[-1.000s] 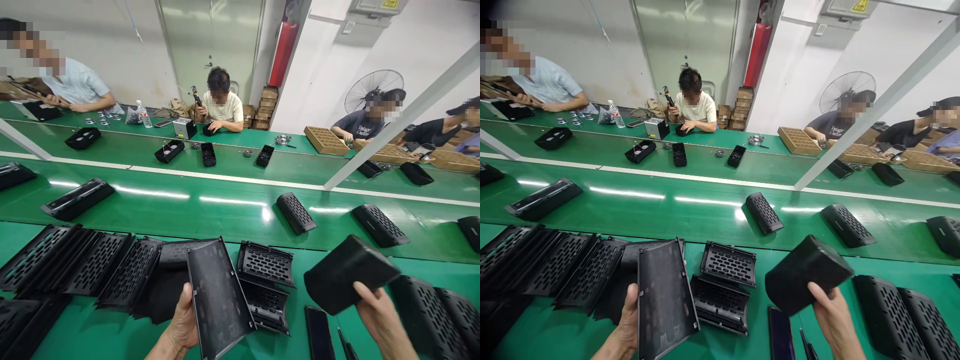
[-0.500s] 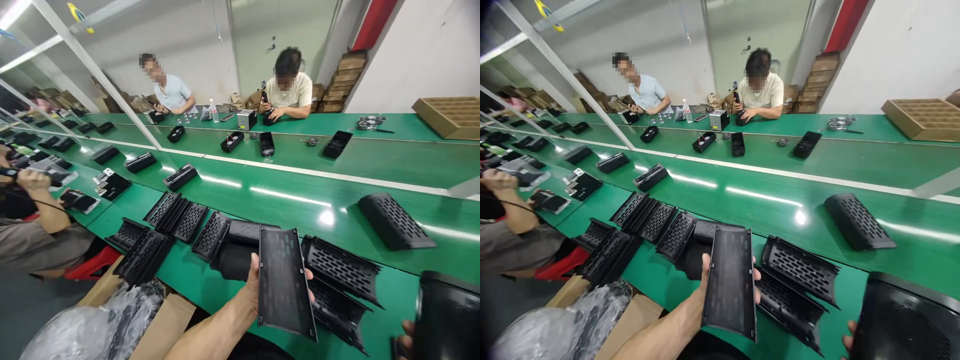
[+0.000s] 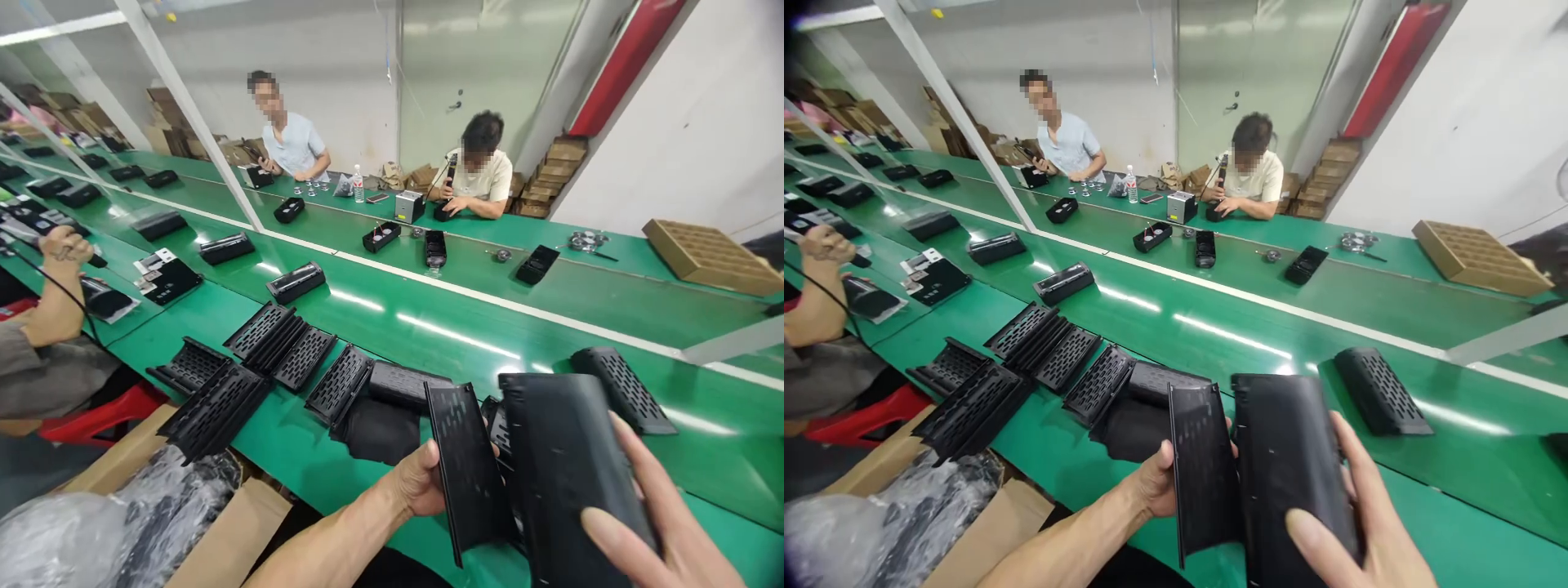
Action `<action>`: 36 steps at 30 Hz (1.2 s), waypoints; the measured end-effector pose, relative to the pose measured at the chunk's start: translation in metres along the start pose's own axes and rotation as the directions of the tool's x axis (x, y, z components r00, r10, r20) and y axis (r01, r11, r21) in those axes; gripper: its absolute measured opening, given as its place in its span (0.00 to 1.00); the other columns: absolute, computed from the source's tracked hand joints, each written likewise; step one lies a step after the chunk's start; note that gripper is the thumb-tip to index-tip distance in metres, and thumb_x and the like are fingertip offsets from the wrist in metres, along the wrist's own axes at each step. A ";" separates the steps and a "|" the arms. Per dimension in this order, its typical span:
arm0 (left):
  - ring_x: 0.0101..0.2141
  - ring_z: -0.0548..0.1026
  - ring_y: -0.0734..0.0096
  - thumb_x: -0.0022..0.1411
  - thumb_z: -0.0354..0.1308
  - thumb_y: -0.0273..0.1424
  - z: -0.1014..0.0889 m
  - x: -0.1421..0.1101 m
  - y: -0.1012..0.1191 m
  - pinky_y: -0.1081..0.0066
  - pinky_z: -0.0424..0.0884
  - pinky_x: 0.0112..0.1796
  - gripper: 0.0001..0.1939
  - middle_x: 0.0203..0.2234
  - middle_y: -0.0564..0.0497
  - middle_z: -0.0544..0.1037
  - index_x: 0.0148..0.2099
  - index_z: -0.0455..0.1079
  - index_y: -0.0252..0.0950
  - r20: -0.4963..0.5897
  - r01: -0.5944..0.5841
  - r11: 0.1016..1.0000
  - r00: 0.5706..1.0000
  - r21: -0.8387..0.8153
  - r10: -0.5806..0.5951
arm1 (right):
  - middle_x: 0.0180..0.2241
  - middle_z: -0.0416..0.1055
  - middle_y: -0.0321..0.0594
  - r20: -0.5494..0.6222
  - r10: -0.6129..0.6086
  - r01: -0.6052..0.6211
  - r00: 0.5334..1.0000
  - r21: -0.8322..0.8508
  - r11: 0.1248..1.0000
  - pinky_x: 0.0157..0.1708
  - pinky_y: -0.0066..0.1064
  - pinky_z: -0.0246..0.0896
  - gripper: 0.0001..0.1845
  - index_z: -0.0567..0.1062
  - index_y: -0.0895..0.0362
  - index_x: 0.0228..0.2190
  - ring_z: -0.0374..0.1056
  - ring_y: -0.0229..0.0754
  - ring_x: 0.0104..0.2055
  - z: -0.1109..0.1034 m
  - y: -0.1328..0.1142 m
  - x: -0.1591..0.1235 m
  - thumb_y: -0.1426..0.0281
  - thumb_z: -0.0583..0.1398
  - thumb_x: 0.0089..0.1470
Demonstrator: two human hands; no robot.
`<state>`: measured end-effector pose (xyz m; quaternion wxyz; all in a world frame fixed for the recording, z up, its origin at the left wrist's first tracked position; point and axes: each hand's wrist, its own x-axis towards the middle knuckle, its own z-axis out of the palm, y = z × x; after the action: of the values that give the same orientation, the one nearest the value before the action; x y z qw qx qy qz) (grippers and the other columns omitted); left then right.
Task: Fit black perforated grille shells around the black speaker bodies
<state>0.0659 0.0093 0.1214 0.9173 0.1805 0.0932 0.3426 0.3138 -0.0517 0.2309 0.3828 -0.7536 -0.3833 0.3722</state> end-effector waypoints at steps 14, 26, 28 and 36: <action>0.63 0.70 0.34 0.47 0.77 0.51 0.018 0.019 0.011 0.44 0.63 0.63 0.47 0.57 0.32 0.78 0.64 0.71 0.32 0.162 -0.163 0.986 0.974 0.032 0.156 | 0.65 0.69 0.46 0.359 -0.266 0.437 0.895 -0.580 0.688 0.51 0.56 0.73 0.56 0.44 0.40 0.75 0.74 0.64 0.57 0.057 -0.077 0.019 0.38 0.61 0.55; 0.53 0.79 0.40 0.44 0.76 0.57 -0.001 0.042 0.005 0.50 0.74 0.53 0.48 0.51 0.32 0.81 0.60 0.74 0.32 0.075 -0.161 0.985 0.985 0.061 0.157 | 0.65 0.68 0.51 0.351 -0.208 0.379 0.913 -0.543 0.750 0.55 0.55 0.70 0.60 0.44 0.47 0.75 0.74 0.65 0.57 0.072 -0.067 0.045 0.35 0.59 0.54; 0.51 0.81 0.41 0.43 0.77 0.56 0.001 0.045 0.007 0.53 0.76 0.50 0.48 0.50 0.33 0.81 0.60 0.74 0.32 0.029 -0.168 0.984 0.986 0.053 0.167 | 0.67 0.65 0.51 0.372 -0.204 0.384 0.906 -0.513 0.768 0.59 0.57 0.67 0.60 0.45 0.47 0.75 0.71 0.66 0.60 0.067 -0.073 0.047 0.37 0.60 0.54; 0.48 0.81 0.48 0.43 0.79 0.51 0.024 0.049 0.044 0.60 0.76 0.47 0.45 0.48 0.37 0.83 0.58 0.75 0.34 -0.080 -0.371 0.925 0.923 0.081 0.377 | 0.74 0.43 0.52 -0.024 -0.501 0.484 0.865 -0.223 0.846 0.63 0.65 0.59 0.67 0.41 0.46 0.75 0.50 0.74 0.72 0.067 -0.025 -0.015 0.44 0.70 0.47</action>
<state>0.0831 0.0658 0.1587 0.8233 0.2079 0.1110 0.5164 0.2428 -0.0349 0.2272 0.3994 -0.6804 -0.5850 0.1880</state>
